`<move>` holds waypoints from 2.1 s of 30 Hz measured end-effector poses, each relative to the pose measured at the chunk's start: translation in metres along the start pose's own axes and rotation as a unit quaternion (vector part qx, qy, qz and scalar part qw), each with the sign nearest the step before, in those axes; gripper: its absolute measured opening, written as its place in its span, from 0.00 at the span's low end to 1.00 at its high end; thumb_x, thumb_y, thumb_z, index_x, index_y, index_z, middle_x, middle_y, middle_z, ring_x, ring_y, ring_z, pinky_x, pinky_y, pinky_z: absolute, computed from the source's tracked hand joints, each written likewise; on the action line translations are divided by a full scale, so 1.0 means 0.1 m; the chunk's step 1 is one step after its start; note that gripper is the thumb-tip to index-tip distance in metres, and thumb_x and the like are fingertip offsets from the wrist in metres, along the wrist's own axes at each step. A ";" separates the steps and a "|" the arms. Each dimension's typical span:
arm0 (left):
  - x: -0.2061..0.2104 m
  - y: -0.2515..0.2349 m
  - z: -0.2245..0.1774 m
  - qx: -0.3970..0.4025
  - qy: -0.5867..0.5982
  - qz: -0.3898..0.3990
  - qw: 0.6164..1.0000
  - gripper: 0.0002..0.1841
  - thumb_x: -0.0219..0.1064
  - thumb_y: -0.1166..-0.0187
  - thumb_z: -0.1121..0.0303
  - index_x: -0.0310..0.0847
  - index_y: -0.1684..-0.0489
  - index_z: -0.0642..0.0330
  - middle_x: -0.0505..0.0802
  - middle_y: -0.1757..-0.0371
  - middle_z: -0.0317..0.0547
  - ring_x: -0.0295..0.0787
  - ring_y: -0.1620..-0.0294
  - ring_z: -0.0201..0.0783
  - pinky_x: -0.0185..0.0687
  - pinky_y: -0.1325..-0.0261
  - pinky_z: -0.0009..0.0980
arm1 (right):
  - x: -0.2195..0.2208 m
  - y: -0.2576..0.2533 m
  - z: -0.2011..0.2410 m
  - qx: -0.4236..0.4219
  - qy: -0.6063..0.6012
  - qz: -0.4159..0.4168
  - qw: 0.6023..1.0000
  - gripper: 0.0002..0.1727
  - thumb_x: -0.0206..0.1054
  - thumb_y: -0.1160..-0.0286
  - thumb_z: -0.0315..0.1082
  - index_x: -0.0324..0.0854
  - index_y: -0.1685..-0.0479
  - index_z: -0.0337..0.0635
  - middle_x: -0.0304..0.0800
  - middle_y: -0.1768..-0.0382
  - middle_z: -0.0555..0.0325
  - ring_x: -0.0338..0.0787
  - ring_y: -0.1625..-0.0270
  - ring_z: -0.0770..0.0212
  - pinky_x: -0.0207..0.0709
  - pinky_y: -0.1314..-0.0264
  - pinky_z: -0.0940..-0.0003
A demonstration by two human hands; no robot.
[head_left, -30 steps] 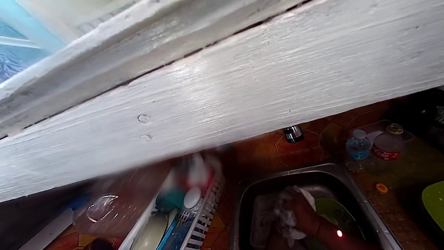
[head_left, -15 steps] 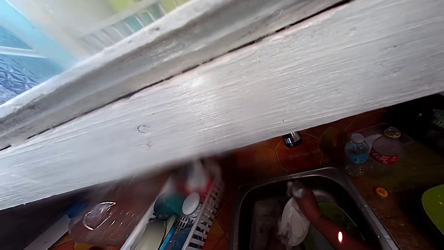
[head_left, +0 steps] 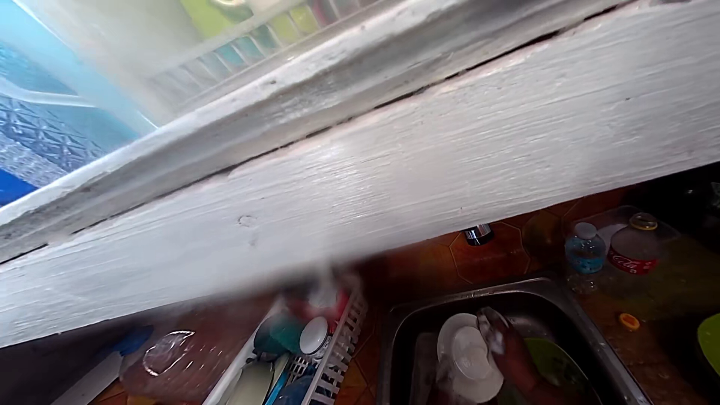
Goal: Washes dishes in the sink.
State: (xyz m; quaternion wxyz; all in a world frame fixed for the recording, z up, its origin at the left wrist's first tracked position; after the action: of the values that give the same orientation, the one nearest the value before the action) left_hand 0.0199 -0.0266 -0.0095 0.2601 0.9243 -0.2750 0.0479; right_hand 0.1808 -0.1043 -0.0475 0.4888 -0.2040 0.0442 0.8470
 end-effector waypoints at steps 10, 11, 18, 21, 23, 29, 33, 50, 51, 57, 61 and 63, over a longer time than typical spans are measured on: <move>0.10 0.14 0.15 -0.071 0.069 0.032 0.995 0.12 0.43 0.07 0.70 0.74 0.50 0.60 0.87 0.68 0.38 0.85 0.68 0.30 0.85 0.60 0.27 | 0.00 0.75 0.13 -0.230 0.200 0.173 0.937 0.17 0.76 0.39 0.33 0.92 0.53 0.31 0.87 0.42 0.21 0.85 0.36 0.19 0.77 0.37 0.26; 0.11 0.13 0.16 -0.075 0.070 0.033 0.994 0.12 0.43 0.06 0.69 0.74 0.47 0.60 0.87 0.67 0.39 0.86 0.67 0.30 0.85 0.60 0.28 | -0.01 0.69 0.02 -0.251 0.180 0.138 0.941 0.18 0.76 0.42 0.35 0.92 0.56 0.31 0.88 0.44 0.21 0.87 0.38 0.20 0.79 0.41 0.26; -0.07 0.04 0.10 -0.027 -0.090 0.038 0.995 0.20 0.56 0.10 0.70 0.66 0.24 0.70 0.88 0.42 0.57 0.90 0.48 0.42 0.90 0.44 0.42 | -0.06 0.26 -0.20 -0.110 0.001 0.018 0.994 0.27 0.65 0.25 0.29 0.76 0.25 0.27 0.82 0.27 0.33 0.85 0.27 0.40 0.78 0.22 0.47; -0.11 0.17 -0.31 0.070 -0.364 0.042 0.928 0.22 0.63 0.18 0.76 0.71 0.26 0.77 0.86 0.36 0.65 0.85 0.36 0.46 0.80 0.30 0.41 | -0.21 0.11 -0.14 -0.009 -0.073 0.065 0.995 0.23 0.62 0.19 0.27 0.76 0.25 0.28 0.85 0.31 0.36 0.87 0.30 0.48 0.77 0.22 0.55; -0.13 0.21 -0.51 0.115 -0.474 0.054 0.871 0.24 0.67 0.25 0.80 0.74 0.29 0.79 0.86 0.34 0.69 0.83 0.30 0.52 0.74 0.23 0.45 | -0.36 0.02 -0.14 0.022 -0.051 0.087 0.995 0.22 0.63 0.18 0.28 0.78 0.27 0.28 0.87 0.34 0.35 0.89 0.34 0.46 0.79 0.26 0.53; -0.24 -0.04 -0.46 0.110 -0.736 0.092 0.661 0.23 0.65 0.22 0.78 0.77 0.27 0.74 0.82 0.25 0.68 0.75 0.20 0.60 0.64 0.14 0.50 | -0.79 -0.05 -0.28 0.085 0.161 0.227 0.957 0.26 0.66 0.16 0.41 0.78 0.24 0.37 0.84 0.29 0.36 0.83 0.27 0.39 0.71 0.20 0.40; -0.31 -0.22 -0.21 0.055 -0.828 0.149 0.537 0.22 0.62 0.20 0.76 0.79 0.25 0.66 0.80 0.20 0.59 0.58 0.09 0.59 0.41 0.09 0.63 | -0.82 0.12 -0.37 0.082 0.260 0.308 0.912 0.30 0.71 0.21 0.47 0.79 0.24 0.40 0.77 0.22 0.35 0.76 0.20 0.36 0.70 0.19 0.38; 0.26 -0.29 0.71 -0.137 -0.547 0.196 0.803 0.35 0.61 0.12 0.52 0.60 0.15 0.69 0.81 0.25 0.69 0.82 0.28 0.60 0.77 0.25 0.54 | -0.41 0.65 -0.68 0.045 0.326 0.442 0.834 0.25 0.68 0.25 0.26 0.80 0.26 0.39 0.66 0.17 0.29 0.64 0.15 0.25 0.68 0.23 0.28; 0.23 -0.32 0.80 -0.173 -0.531 0.197 0.806 0.33 0.60 0.11 0.52 0.61 0.16 0.69 0.82 0.28 0.69 0.84 0.31 0.60 0.79 0.29 0.54 | -0.41 0.64 -0.68 0.050 0.320 0.432 0.842 0.25 0.67 0.25 0.24 0.80 0.26 0.39 0.64 0.16 0.28 0.63 0.14 0.25 0.68 0.21 0.29; 0.22 -0.36 0.95 -0.196 -0.504 0.190 0.819 0.22 0.58 0.12 0.68 0.69 0.23 0.72 0.86 0.36 0.66 0.86 0.39 0.53 0.80 0.34 0.50 | -0.38 0.53 -0.54 0.154 0.230 0.362 0.890 0.44 0.77 0.35 0.28 0.64 0.13 0.44 0.66 0.18 0.29 0.78 0.25 0.28 0.76 0.30 0.33; 0.31 -0.39 0.66 -0.084 -0.510 0.150 0.843 0.28 0.61 0.14 0.72 0.61 0.17 0.74 0.80 0.26 0.73 0.80 0.27 0.61 0.75 0.25 0.55 | -0.22 0.63 -0.46 0.158 0.020 0.366 0.917 0.29 0.67 0.16 0.42 0.74 0.21 0.36 0.76 0.25 0.32 0.78 0.23 0.37 0.68 0.18 0.42; 0.32 -0.43 0.48 -0.032 -0.501 0.141 0.853 0.30 0.58 0.13 0.73 0.55 0.14 0.75 0.76 0.22 0.74 0.76 0.23 0.60 0.72 0.20 0.53 | -0.18 0.73 -0.33 0.114 0.004 0.388 0.915 0.37 0.68 0.17 0.48 0.68 0.15 0.35 0.70 0.19 0.28 0.71 0.17 0.35 0.62 0.13 0.42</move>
State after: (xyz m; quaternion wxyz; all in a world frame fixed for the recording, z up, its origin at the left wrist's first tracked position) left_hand 0.0676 -0.0360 -0.0627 0.1071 0.7657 -0.4970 -0.3939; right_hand 0.1370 -0.1661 -0.0797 0.1420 -0.1167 0.2184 0.9584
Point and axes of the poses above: each hand's wrist, its own y-axis away from the middle knuckle, its own x-axis out of the palm, z = x × y, the point moved 3 cm from there along -y, towards the middle knuckle
